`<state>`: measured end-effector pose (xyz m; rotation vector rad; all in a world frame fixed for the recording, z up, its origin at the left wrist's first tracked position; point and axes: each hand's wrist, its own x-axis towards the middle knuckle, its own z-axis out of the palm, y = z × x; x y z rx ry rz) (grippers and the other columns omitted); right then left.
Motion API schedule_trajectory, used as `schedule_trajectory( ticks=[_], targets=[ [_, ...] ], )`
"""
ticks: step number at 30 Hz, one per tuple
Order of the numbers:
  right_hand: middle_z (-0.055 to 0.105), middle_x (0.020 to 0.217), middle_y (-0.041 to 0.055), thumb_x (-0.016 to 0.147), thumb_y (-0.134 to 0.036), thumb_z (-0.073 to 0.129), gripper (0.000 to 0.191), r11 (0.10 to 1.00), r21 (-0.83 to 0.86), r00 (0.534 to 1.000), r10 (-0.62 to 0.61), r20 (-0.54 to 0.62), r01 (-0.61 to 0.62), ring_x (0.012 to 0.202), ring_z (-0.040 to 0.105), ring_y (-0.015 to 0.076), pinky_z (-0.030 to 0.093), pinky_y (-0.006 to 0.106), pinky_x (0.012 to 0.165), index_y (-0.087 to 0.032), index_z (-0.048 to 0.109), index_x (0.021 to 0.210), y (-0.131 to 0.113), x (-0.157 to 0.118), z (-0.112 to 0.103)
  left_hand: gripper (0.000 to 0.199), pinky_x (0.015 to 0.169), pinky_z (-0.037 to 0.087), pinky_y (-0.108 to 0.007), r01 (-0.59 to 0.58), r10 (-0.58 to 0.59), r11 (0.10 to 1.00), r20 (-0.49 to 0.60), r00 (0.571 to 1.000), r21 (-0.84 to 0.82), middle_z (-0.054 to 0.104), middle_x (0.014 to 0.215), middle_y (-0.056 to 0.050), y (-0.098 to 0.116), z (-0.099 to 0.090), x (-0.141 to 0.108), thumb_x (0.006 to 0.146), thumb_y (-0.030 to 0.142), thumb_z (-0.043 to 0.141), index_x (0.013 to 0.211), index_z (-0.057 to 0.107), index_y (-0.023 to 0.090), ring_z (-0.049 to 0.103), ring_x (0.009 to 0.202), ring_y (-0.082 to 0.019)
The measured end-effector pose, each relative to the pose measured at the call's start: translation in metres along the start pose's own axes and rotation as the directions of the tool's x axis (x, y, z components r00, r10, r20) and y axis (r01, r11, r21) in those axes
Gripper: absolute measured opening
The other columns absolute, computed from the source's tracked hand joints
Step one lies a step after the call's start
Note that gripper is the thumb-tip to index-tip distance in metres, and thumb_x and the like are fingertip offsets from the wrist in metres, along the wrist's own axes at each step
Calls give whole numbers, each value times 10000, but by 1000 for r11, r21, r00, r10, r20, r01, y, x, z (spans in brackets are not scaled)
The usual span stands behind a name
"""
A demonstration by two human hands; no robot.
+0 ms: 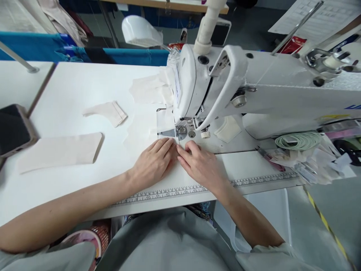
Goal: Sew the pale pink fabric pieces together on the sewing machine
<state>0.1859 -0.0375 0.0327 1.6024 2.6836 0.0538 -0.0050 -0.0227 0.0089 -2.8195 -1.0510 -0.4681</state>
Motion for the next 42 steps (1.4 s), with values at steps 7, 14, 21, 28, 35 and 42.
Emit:
schedule_trajectory(
  ticks=[7,14,21,28,35,42],
  targets=[
    [612,1060,61,1042,-373,298,431,1000,-10,1000,4,14,-4,757,588,120,373,266,587,-235,540,1371,1,3,0,377,1016,528,-447,-33,33,999,-15,999,31,589,1303,-244,-7,8,1,965,216,436,1207,597,-25,542,1245,-333],
    [619,1065,69,1045,-360,283,435,999,-42,1000,9,15,-9,779,607,136,365,278,590,-231,534,1376,4,12,1,354,1023,525,-446,-53,53,999,-62,997,-6,610,1265,-243,-15,10,10,968,220,449,1178,613,-13,553,1232,-319],
    [626,1099,72,1045,-357,280,443,1000,-28,999,14,30,-13,820,618,142,371,278,610,-233,524,1394,7,17,2,362,1000,539,-466,-38,34,999,-102,994,-30,605,1264,-257,-16,15,11,961,228,466,1186,601,-22,540,1241,-337],
    [629,1122,76,1044,-356,279,451,999,-21,999,34,25,-34,864,624,151,384,287,631,-233,522,1404,7,17,4,357,1015,531,-451,-22,20,1000,-71,997,-19,602,1279,-226,-17,15,14,966,228,435,1192,608,12,537,1250,-322],
    [633,1100,77,1044,-348,288,444,999,-14,1000,29,-2,-29,866,623,149,387,285,640,-228,530,1395,8,17,5,356,1017,526,-473,-27,21,997,-76,997,-77,601,1274,-249,-18,14,15,955,212,451,1195,609,3,541,1248,-335],
    [627,1057,88,1039,-343,290,442,1000,-12,1000,28,-3,-28,816,607,148,367,286,602,-217,542,1380,7,17,5,368,1018,527,-485,-1,-2,996,-30,1000,-89,586,1310,-239,-18,14,15,961,228,443,1222,602,24,529,1269,-335]
  ],
)
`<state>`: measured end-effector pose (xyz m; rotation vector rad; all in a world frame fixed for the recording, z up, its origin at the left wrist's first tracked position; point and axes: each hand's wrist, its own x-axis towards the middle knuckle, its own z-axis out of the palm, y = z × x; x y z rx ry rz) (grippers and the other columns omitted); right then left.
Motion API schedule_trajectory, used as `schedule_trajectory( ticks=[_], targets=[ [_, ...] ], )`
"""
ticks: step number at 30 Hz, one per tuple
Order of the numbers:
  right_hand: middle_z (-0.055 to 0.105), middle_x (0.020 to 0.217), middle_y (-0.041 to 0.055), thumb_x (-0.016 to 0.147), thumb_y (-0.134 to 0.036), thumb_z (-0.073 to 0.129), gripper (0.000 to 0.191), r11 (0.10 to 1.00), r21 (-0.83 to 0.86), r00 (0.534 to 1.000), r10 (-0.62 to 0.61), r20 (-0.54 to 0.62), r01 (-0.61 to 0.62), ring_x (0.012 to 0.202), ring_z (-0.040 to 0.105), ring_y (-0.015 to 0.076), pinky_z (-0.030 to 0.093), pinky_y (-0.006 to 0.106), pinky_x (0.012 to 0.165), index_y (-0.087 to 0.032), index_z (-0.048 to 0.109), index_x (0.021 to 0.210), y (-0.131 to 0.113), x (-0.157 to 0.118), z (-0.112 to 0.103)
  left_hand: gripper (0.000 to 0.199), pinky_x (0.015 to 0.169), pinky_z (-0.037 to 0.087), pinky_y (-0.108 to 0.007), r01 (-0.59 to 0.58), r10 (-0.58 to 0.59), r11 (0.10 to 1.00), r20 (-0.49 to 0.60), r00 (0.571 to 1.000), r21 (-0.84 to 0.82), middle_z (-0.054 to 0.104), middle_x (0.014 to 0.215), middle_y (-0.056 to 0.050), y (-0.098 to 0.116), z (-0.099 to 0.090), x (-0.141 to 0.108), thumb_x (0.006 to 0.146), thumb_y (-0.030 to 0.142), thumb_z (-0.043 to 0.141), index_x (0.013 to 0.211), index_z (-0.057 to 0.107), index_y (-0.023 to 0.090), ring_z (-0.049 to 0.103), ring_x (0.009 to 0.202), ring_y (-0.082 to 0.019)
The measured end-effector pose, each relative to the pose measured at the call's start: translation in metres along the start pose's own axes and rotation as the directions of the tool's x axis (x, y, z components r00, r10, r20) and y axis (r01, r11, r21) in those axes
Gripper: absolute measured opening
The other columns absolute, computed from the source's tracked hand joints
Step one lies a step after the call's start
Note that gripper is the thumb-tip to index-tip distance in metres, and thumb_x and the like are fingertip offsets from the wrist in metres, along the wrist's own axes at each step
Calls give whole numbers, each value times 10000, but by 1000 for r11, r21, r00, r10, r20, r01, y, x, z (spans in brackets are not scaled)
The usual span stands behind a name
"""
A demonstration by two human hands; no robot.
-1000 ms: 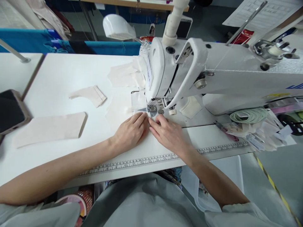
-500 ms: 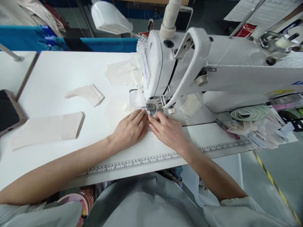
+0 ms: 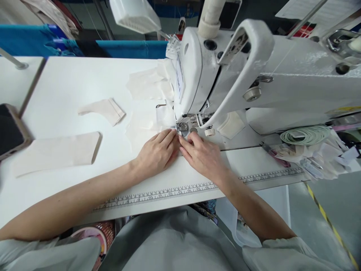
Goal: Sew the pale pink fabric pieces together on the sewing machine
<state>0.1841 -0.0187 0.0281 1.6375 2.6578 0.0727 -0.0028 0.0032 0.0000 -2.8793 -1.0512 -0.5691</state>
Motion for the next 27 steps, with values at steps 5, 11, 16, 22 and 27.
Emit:
schedule_trajectory(
  ticks=[5,11,16,22,27],
  targets=[
    [624,1052,89,1041,-352,271,457,1000,6,1000,0,5,0,807,598,151,357,284,590,-214,548,1378,1,1,-1,378,1015,530,-469,-8,7,999,6,1000,32,591,1307,-238,0,-1,1,970,232,427,1220,600,8,541,1255,-333],
    [640,1073,82,1042,-352,272,461,1000,14,1000,3,16,-3,809,610,148,343,289,577,-214,546,1386,-1,2,-2,367,1008,535,-462,-30,31,998,-7,999,57,606,1283,-234,-2,-2,2,970,223,422,1187,618,2,553,1236,-330],
    [664,1093,80,1031,-379,319,439,996,88,999,23,-44,-19,806,624,145,339,271,570,-221,577,1349,7,2,1,366,1006,537,-477,-21,21,1000,3,1000,7,593,1303,-234,-5,-3,3,957,232,459,1208,612,14,542,1248,-333],
    [683,800,87,1021,-434,305,529,984,113,959,159,-233,-135,634,581,153,285,265,526,-136,723,892,45,18,10,396,995,543,-478,-22,22,1000,27,999,5,589,1309,-244,-6,-7,4,964,236,446,1237,593,-10,546,1238,-337],
    [656,694,55,1006,-383,368,460,983,146,923,154,-352,-109,606,555,133,274,255,527,-154,705,792,59,27,23,386,999,539,-479,8,-7,1000,47,999,-10,582,1327,-224,-5,-7,4,966,242,446,1251,592,26,537,1250,-327]
  ],
)
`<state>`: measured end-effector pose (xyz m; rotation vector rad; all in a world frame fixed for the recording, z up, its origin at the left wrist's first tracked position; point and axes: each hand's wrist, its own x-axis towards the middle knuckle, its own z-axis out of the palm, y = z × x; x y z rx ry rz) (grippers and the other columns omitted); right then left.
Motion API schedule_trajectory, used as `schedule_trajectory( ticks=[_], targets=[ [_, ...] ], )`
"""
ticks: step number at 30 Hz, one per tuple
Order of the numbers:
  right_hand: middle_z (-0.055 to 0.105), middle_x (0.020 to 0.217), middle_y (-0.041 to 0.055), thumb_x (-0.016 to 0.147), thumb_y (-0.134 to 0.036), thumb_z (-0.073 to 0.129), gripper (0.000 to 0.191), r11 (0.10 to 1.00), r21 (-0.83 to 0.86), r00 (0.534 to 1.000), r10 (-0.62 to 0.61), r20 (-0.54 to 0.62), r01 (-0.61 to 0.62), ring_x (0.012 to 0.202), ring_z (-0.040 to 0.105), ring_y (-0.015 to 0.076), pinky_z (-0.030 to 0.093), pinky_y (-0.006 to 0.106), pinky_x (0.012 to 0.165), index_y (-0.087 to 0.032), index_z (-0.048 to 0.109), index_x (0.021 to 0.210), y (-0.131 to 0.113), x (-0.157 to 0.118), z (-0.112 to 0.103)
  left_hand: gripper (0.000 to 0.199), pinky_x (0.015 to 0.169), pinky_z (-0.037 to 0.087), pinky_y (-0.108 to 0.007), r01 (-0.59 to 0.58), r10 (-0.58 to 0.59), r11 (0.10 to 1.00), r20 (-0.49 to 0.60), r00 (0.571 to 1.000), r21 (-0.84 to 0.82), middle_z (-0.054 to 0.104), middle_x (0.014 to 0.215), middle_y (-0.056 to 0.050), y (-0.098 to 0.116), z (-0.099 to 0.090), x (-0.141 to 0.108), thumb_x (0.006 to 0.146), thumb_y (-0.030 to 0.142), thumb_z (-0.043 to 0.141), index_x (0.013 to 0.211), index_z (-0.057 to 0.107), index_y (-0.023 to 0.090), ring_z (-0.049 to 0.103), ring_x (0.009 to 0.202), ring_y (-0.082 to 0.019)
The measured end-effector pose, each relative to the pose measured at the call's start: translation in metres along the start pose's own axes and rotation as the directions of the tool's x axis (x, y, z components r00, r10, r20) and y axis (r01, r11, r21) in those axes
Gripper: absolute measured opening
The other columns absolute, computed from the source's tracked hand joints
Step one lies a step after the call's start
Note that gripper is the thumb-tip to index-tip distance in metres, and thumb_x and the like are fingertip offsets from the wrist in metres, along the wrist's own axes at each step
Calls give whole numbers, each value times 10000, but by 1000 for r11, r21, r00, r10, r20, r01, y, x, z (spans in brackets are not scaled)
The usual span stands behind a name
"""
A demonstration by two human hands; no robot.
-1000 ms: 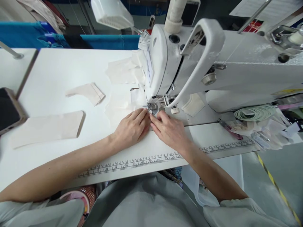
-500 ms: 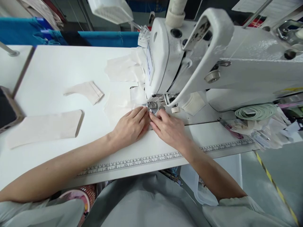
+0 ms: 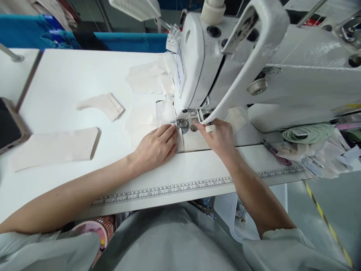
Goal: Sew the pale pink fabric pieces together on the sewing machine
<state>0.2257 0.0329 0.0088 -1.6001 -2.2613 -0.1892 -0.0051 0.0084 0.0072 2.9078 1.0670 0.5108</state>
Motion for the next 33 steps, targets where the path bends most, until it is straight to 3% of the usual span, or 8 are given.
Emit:
schedule_trajectory(
  ticks=[4,9,14,17,19,23,27,33],
  targets=[
    [647,669,48,1006,-398,385,458,1000,20,1000,-5,-29,5,599,545,124,274,251,528,-157,694,769,-1,-2,1,394,986,547,-454,-20,20,999,-4,1000,51,591,1315,-229,1,0,0,966,235,437,1239,596,0,550,1233,-327],
    [658,707,56,1015,-455,354,506,996,81,999,-32,43,28,659,567,138,310,254,558,-156,691,783,-5,-6,-6,388,991,538,-452,-13,13,998,12,1000,56,593,1322,-211,1,-1,-1,970,248,430,1237,606,29,551,1235,-316],
    [701,919,48,1010,-341,398,330,940,290,953,-241,185,181,754,599,138,402,253,656,-189,685,1071,-9,-16,-20,392,1021,498,-498,1,-2,1000,27,1000,25,572,1353,-215,2,-4,-3,974,267,435,1250,602,45,528,1268,-329],
    [695,999,62,1003,-260,398,302,887,364,897,-382,225,286,831,610,155,429,278,704,-188,675,1099,-10,-20,-25,368,1021,489,-507,-25,25,999,1,1000,36,586,1347,-187,5,-9,-6,979,299,449,1228,617,86,536,1263,-321],
    [689,1009,68,1006,-248,389,306,864,383,879,-426,212,326,863,609,162,437,295,742,-185,685,1054,-10,-22,-24,343,971,521,-472,-77,80,996,-40,996,53,641,1267,-162,9,-13,-9,971,316,482,1194,630,102,583,1192,-303],
    [682,982,61,1005,-251,420,280,858,372,890,-431,147,354,876,597,159,433,314,808,-189,693,1012,-9,-29,-18,202,817,570,-368,-164,172,983,-99,980,79,711,1038,-108,15,-14,-12,961,211,508,1039,657,100,656,955,-233],
    [681,957,55,1010,-269,426,279,858,332,884,-451,119,393,886,582,165,418,325,814,-199,696,1013,-9,-35,-17,191,746,574,-333,-160,168,983,-76,983,93,706,1019,-92,15,-10,-13,953,92,462,987,648,118,652,931,-213],
    [680,937,49,1015,-258,422,278,859,298,880,-463,102,417,875,575,156,413,316,798,-191,692,1027,-8,-38,-19,164,712,585,-313,-125,128,992,-112,985,32,715,984,-85,13,-9,-11,964,146,484,982,644,110,654,900,-203]
  ],
)
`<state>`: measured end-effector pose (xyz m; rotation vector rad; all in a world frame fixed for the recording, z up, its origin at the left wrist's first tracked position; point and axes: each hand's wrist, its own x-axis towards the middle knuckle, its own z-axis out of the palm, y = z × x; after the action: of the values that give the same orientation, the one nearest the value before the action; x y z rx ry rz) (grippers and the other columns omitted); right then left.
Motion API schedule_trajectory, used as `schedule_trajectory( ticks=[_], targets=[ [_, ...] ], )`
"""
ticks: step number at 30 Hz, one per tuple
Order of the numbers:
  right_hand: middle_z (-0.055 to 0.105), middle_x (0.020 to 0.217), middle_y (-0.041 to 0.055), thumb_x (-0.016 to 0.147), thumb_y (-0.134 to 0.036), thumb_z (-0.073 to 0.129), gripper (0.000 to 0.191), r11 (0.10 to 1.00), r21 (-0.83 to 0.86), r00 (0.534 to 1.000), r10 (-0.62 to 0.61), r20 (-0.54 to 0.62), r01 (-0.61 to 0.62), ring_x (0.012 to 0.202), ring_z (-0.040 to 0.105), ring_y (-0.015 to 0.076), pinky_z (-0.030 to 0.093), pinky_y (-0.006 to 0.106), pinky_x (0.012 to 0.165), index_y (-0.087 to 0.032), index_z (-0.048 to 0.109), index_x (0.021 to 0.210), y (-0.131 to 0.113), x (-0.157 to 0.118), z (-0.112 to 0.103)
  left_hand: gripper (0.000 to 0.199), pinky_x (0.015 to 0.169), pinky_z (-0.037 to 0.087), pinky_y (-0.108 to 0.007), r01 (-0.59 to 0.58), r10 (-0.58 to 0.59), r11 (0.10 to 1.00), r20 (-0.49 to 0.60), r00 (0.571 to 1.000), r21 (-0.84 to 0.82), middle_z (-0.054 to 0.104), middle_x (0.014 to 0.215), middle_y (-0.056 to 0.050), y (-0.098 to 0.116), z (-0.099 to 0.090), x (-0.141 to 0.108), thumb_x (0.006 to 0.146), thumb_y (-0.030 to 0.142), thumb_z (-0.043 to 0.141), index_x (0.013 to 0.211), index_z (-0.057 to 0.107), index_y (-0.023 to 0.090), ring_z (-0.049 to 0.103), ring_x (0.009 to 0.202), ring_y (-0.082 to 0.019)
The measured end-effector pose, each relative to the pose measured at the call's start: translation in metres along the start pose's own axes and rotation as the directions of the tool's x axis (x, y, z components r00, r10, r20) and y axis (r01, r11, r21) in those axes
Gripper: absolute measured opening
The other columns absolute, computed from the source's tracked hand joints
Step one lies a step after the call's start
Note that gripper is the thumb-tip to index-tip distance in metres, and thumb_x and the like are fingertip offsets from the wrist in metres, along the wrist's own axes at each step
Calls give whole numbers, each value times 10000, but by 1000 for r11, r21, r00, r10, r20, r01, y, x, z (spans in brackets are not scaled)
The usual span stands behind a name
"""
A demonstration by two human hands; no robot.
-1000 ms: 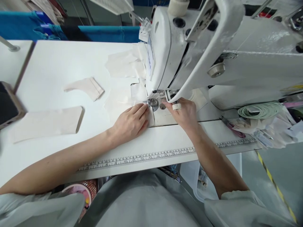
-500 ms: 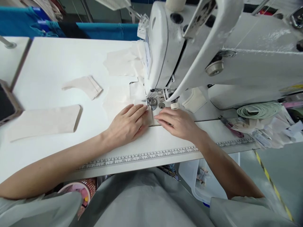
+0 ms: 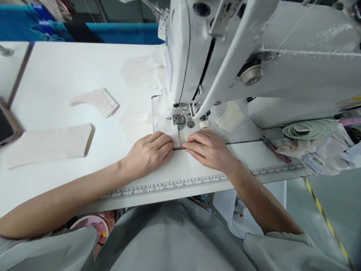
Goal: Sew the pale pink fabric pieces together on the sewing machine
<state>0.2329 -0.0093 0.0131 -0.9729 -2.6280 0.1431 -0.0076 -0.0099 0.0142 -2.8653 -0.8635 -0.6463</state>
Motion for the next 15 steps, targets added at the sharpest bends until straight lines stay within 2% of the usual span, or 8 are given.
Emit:
schedule_trajectory(
  ticks=[10,15],
  targets=[
    [663,863,28,979,-199,500,180,995,-49,988,-92,-128,87,791,554,144,412,306,748,-191,680,961,1,0,2,118,683,571,-311,-10,9,1000,-37,999,-11,705,935,-91,0,0,1,954,128,493,986,604,104,653,868,-202],
    [655,869,27,968,-200,522,162,991,-70,986,-121,-113,114,806,546,150,408,308,755,-190,682,981,-1,1,1,75,665,558,-309,-9,9,1000,-55,998,0,698,897,-81,0,2,3,944,132,527,960,596,107,647,826,-199]
  ],
)
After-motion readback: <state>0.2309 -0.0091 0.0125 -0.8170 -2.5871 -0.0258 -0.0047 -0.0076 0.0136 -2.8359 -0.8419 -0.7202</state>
